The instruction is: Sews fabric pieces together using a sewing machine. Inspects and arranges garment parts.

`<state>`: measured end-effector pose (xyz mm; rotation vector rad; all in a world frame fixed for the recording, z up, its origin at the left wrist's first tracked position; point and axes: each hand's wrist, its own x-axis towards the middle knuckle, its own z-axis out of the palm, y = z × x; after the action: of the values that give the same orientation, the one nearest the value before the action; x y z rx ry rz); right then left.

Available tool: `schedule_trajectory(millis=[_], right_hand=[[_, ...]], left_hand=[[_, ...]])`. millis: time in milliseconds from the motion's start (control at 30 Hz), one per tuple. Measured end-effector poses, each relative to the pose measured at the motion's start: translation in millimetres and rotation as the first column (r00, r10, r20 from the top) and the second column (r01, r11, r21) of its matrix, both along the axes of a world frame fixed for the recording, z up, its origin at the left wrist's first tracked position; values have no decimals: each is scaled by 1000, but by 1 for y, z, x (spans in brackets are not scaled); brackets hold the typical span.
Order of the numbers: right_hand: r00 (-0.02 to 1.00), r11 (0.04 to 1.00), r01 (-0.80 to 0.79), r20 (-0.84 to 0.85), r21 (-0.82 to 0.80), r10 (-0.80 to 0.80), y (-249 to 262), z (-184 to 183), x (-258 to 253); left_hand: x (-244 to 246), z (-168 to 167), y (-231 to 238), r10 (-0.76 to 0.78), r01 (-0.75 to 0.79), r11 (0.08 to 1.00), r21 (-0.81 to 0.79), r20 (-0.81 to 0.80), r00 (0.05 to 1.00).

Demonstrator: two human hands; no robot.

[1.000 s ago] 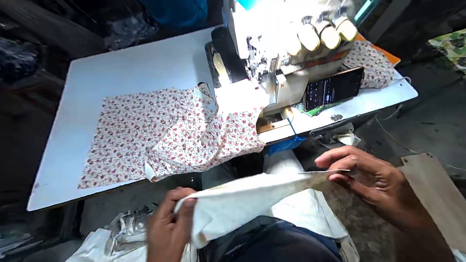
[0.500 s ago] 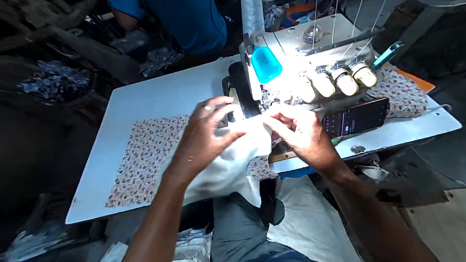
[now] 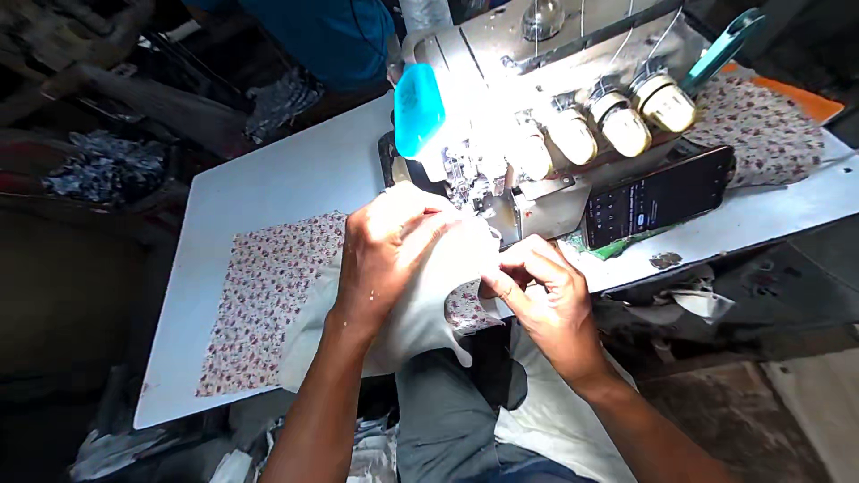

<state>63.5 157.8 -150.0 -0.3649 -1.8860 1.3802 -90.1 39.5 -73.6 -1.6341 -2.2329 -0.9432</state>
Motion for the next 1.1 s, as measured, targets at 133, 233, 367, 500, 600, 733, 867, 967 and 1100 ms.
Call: schedule_trajectory(millis=[133,233,367,500,600,733,867,967,1100], right_hand=[[999,995,-35,6,-95,36,3,-14,-2],[994,942,-112,-39,-317,105,-1,-22,3],[989,885,-141,-28,-443,144,-2,-22,3],[987,879,-149,-16,-452,159,-1,-19,0],[988,874,-151,-75,-461,132,-3,-17,-2],[977,834,-206,-161,-512,143,-7,-12,3],[974,846,-225,-144,-483,177,-11,-10,10],[975,879,-217,-138,-424,174,-14,-11,16],[977,911,-195,-150,-363,150,-15,-12,20]], left_hand=[[-12,-17,2,32,-28,999,-44,86,996],[-10,-16,-2,66,-53,992,-110,117,991],[-8,-13,-4,63,-48,990,-131,113,992],[-8,-13,-3,70,-56,989,-137,97,993],[-6,-13,-2,85,-72,989,-132,94,992],[0,-18,2,180,-173,980,-100,68,981],[11,-24,-7,156,-152,986,-74,45,987],[18,-30,-15,159,-156,987,-38,67,985],[18,-34,-3,97,-98,995,21,56,994]])
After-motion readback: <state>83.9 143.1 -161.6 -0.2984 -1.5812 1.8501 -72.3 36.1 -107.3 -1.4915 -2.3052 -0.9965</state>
